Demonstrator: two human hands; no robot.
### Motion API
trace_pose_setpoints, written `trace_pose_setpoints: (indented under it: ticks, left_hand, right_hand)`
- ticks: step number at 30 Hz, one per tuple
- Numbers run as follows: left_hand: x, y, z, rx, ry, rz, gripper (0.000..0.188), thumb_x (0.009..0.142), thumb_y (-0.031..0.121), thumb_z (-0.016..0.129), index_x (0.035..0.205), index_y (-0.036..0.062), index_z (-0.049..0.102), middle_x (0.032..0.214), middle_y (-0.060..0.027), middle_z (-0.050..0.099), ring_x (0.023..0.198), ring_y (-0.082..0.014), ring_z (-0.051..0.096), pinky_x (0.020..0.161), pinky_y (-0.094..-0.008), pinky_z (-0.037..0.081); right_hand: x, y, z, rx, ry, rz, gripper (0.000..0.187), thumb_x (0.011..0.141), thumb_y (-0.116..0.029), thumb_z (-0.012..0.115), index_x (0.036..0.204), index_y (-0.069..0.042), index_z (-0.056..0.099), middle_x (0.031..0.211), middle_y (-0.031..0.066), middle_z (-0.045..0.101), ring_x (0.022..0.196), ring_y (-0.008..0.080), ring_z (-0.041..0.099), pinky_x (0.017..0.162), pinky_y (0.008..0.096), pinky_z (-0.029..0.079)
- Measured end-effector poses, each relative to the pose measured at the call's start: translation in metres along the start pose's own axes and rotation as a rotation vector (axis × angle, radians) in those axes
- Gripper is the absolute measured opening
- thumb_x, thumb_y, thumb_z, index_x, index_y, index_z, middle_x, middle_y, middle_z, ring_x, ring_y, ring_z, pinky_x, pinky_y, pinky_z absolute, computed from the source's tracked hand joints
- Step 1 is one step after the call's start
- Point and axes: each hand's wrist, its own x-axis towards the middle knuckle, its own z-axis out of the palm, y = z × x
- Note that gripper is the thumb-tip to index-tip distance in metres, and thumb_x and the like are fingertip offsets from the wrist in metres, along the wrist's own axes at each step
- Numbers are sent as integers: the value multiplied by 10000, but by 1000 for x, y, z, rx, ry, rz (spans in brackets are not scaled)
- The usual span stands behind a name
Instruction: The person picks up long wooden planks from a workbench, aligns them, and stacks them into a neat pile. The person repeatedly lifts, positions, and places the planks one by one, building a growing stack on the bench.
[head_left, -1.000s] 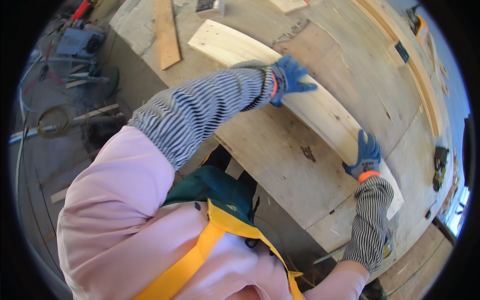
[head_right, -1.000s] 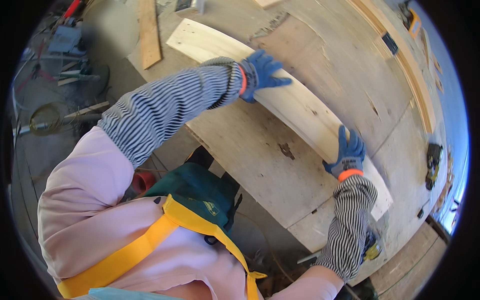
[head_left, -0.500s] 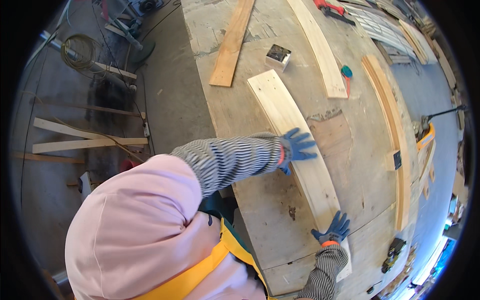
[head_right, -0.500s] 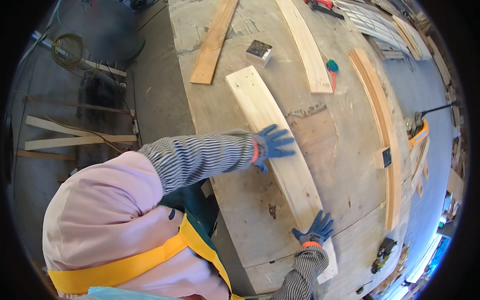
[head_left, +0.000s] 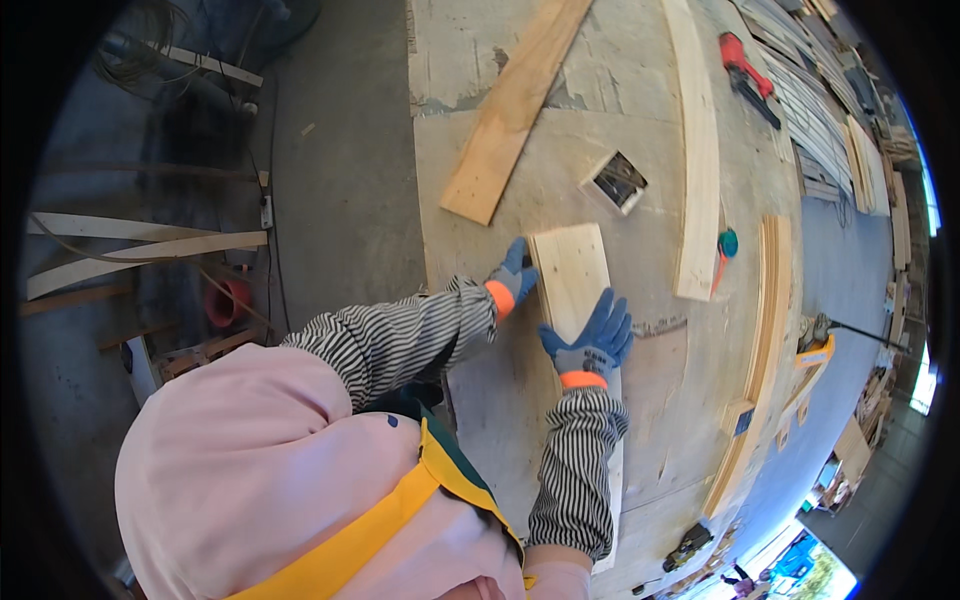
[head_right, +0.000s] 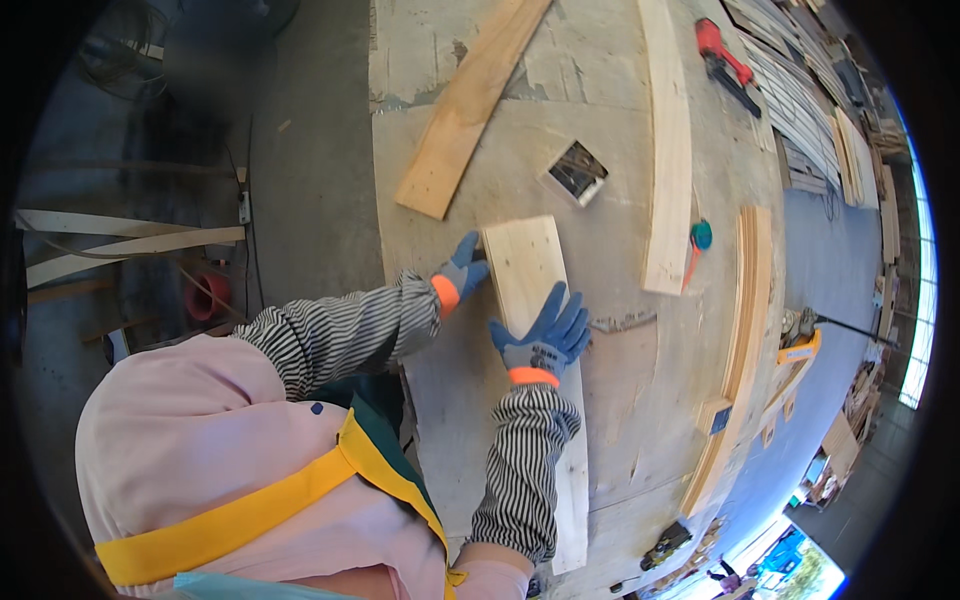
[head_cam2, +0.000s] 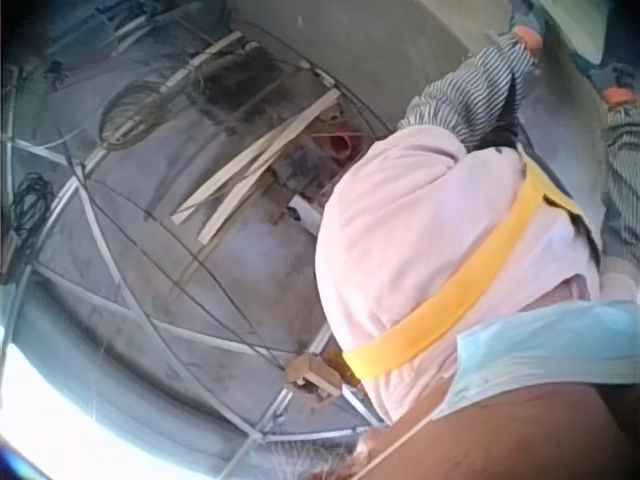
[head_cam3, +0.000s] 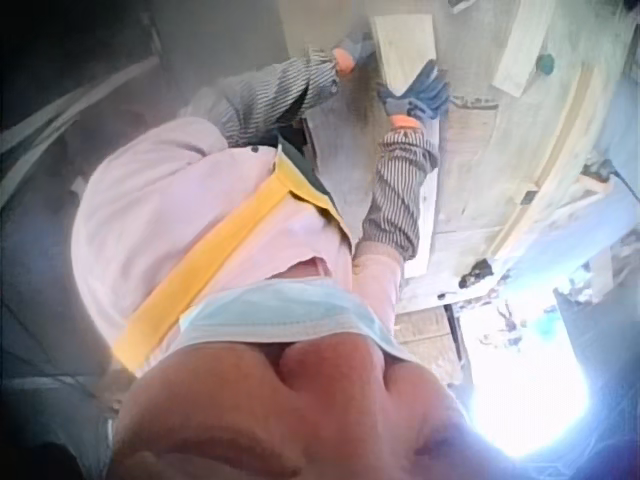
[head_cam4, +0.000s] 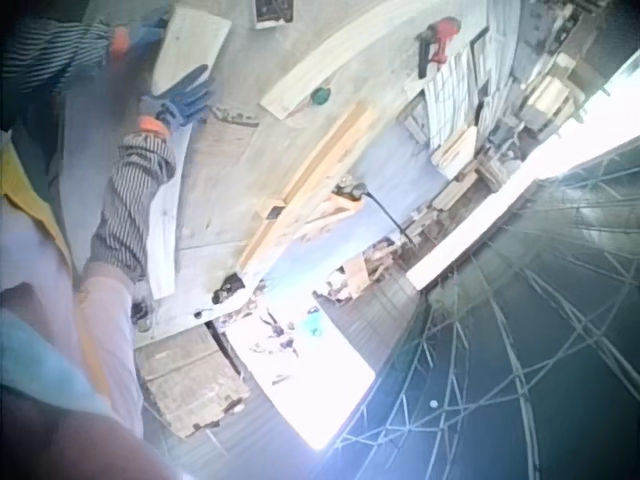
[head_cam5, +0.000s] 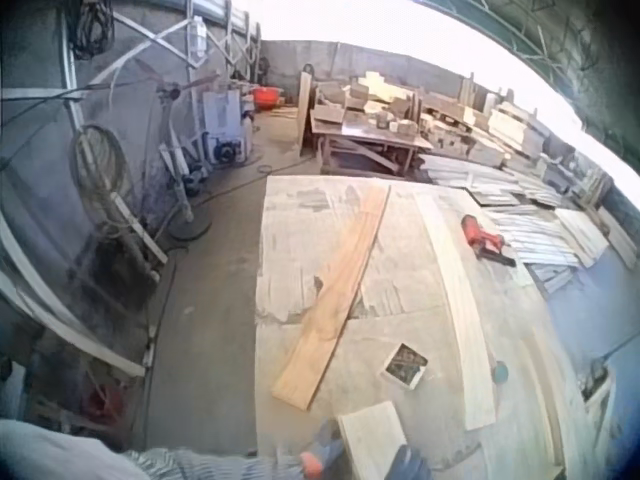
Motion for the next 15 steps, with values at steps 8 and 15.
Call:
trace_pose_setpoints:
  ticks: [8, 15]
  left_hand:
    - [-11, 29, -9, 0, -171, -73, 839, 860, 10, 521, 1566, 77, 73, 1409, -234, 476, 1247, -327, 530, 1020, -376, 450]
    - [-5, 38, -9, 177, -194, -110, 818, 844, 8, 545, 1538, -5, 113, 1423, -246, 445, 1276, -335, 494, 1083, -390, 392]
  right_hand:
    - [62, -42, 21, -153, -16, 8, 1240, 633, -634, 759, 1564, -182, 78, 1569, 247, 173, 1408, 442, 267, 1148, 557, 202]
    - [64, -30, 40, -82, 191, -92, 1130, 629, -604, 734, 1538, -164, 228, 1495, 231, 287, 1317, 440, 341, 1067, 603, 246]
